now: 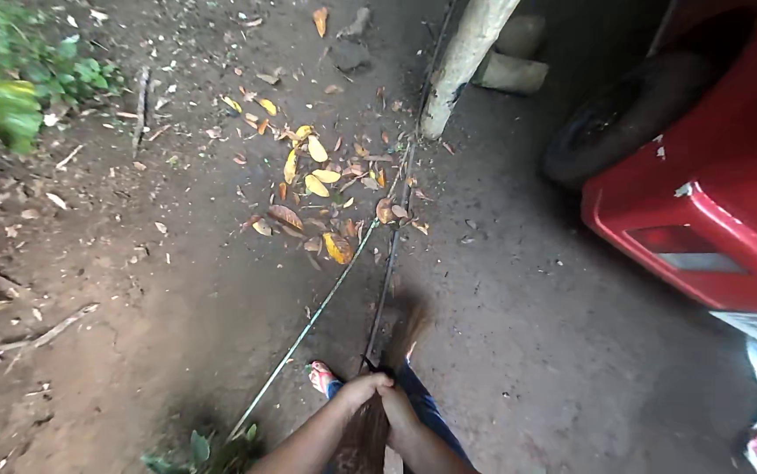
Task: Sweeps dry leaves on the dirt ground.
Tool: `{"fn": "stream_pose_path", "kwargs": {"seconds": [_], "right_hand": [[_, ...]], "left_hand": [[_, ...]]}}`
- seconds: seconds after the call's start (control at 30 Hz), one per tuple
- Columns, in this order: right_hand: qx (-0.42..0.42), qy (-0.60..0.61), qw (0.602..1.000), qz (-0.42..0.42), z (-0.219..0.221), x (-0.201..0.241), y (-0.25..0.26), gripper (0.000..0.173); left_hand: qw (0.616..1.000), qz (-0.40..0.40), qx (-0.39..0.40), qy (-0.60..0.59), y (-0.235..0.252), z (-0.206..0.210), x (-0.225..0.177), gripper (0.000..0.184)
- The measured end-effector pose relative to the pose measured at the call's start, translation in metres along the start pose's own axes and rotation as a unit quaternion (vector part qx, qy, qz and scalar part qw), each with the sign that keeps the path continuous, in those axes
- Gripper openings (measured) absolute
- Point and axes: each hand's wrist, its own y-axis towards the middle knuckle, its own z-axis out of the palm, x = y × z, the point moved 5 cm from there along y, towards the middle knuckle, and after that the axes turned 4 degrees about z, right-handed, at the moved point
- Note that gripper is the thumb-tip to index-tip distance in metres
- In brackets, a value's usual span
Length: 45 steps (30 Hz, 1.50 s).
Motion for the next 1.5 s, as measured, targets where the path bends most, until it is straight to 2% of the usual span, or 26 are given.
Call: {"fn": "stream_pose_path", "kwargs": {"seconds": [0.03,0.1,0.13,0.2,0.3,0.37,0.43,0.47,0.5,0.57,0.6,0.7,0.8,0.87,0.93,1.0,1.07,1.1,1.13,1.17,1.2,1.23,1.33,1.4,1.43,1.5], "right_hand": [[0.034,-0.017,0.999,-0.009,-0.002,0.007,0.009,0.026],[0.085,-0.044,0.992,-0.078,-0.010,0.027,0.017,0.028],[0.090,-0.058,0.988,-0.113,-0.016,0.034,0.020,0.034],[0.087,-0.109,0.979,-0.146,-0.031,0.040,0.019,0.058],[0.080,-0.174,0.973,-0.129,-0.049,0.051,0.000,0.072],[0.075,-0.169,0.977,-0.108,-0.051,0.059,-0.026,0.053],[0.073,-0.141,0.983,-0.094,-0.048,0.062,-0.035,0.032],[0.068,-0.129,0.986,-0.074,-0.046,0.065,-0.031,0.027],[0.060,-0.124,0.989,-0.057,-0.043,0.071,-0.022,0.028],[0.055,-0.119,0.988,-0.081,-0.036,0.084,0.004,0.027],[0.058,-0.128,0.983,-0.120,-0.035,0.090,0.020,0.028],[0.090,-0.223,0.956,-0.169,-0.046,0.097,0.040,0.072],[0.081,-0.245,0.949,-0.181,-0.077,0.097,0.018,0.081],[0.056,-0.211,0.960,-0.175,-0.095,0.090,-0.002,0.080],[0.007,-0.190,0.970,-0.154,-0.104,0.072,-0.004,0.070],[-0.026,-0.154,0.981,-0.114,-0.104,0.055,-0.001,0.058],[-0.020,-0.144,0.987,-0.067,-0.102,0.056,0.010,0.038],[0.011,-0.155,0.987,-0.050,-0.103,0.061,0.016,0.034],[0.050,-0.164,0.984,-0.049,-0.108,0.068,0.021,0.033],[0.074,-0.162,0.982,-0.068,-0.116,0.075,0.025,0.034],[0.086,-0.160,0.979,-0.094,-0.125,0.083,0.026,0.040],[0.088,-0.159,0.977,-0.113,-0.136,0.089,0.025,0.048],[0.089,-0.201,0.971,-0.097,-0.180,0.094,0.006,0.080],[0.072,-0.227,0.970,-0.053,-0.216,0.088,-0.006,0.090],[0.065,-0.242,0.968,-0.026,-0.235,0.086,-0.012,0.090],[0.076,-0.258,0.963,0.026,-0.262,0.082,-0.020,0.068]], "left_hand": [[0.998,0.004,-0.058,-0.011,0.004,0.000,-0.002,0.023],[0.990,0.058,-0.124,-0.033,0.013,0.005,-0.005,0.078],[0.986,0.092,-0.132,-0.038,0.018,0.010,-0.008,0.097],[0.984,0.126,-0.122,-0.034,0.019,0.026,-0.008,0.110],[0.986,0.122,-0.091,-0.061,0.008,0.050,-0.011,0.108],[0.989,0.098,-0.072,-0.081,-0.009,0.061,-0.017,0.094],[0.994,0.059,-0.053,-0.079,-0.019,0.063,-0.028,0.061],[0.996,0.039,-0.043,-0.064,-0.016,0.060,-0.035,0.040],[0.998,0.024,-0.039,-0.052,-0.007,0.056,-0.042,0.030],[0.994,0.041,-0.068,-0.069,0.017,0.047,-0.049,0.023],[0.988,0.079,-0.095,-0.091,0.028,0.043,-0.050,0.027],[0.968,0.189,-0.128,-0.106,0.048,0.047,-0.037,0.084],[0.969,0.190,-0.111,-0.116,0.043,0.080,-0.028,0.109],[0.978,0.159,-0.071,-0.114,0.033,0.100,-0.026,0.106],[0.989,0.099,-0.036,-0.102,0.028,0.106,-0.020,0.087],[0.995,0.043,-0.010,-0.091,0.030,0.104,-0.014,0.055],[0.996,0.025,-0.023,-0.083,0.041,0.097,-0.012,0.029],[0.994,0.014,-0.057,-0.093,0.044,0.099,-0.013,0.026],[0.989,0.011,-0.102,-0.109,0.045,0.105,-0.015,0.032],[0.985,0.027,-0.125,-0.117,0.048,0.112,-0.017,0.051],[0.984,0.047,-0.129,-0.111,0.053,0.122,-0.019,0.063],[0.986,0.065,-0.113,-0.099,0.057,0.133,-0.018,0.065],[0.996,0.066,0.031,-0.044,0.056,0.163,-0.007,0.078],[0.995,0.029,0.097,0.011,0.049,0.161,0.002,0.088],[0.995,0.018,0.097,0.029,0.045,0.151,0.007,0.089],[0.999,0.007,0.040,0.026,0.041,0.116,0.021,0.084]]}}
